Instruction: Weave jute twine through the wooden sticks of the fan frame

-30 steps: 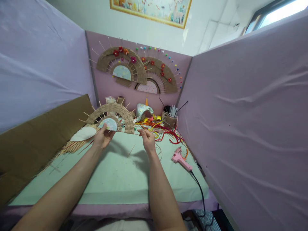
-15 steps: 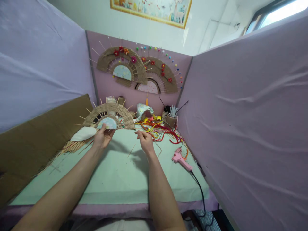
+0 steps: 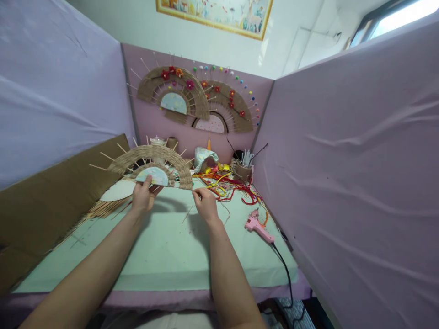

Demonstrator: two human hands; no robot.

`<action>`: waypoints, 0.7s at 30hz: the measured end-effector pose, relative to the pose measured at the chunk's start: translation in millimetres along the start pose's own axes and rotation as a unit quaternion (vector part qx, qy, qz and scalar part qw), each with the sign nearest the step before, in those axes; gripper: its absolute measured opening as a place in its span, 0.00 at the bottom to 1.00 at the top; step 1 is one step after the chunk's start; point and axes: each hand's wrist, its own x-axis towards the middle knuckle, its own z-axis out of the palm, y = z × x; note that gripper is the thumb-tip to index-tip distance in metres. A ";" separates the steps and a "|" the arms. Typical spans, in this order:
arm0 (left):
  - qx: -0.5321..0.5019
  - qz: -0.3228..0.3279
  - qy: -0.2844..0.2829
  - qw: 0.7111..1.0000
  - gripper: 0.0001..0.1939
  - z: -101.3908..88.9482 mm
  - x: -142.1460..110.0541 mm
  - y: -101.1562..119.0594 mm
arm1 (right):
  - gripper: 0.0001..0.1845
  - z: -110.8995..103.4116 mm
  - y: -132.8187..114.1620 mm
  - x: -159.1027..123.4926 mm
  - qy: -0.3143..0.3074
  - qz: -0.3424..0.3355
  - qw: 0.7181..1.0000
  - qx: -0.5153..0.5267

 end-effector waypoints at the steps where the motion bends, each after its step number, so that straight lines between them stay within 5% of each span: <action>1: 0.008 -0.001 -0.002 1.000 0.12 0.4 -0.3 0.9 | 0.11 -1.1 0.3 0.2 0.004 0.000 1.000 -0.008; 21: -0.096 -0.140 -0.040 0.985 0.04 -3.1 5.9 1.7 | 0.12 -5.1 4.3 4.8 0.008 0.231 0.955 0.188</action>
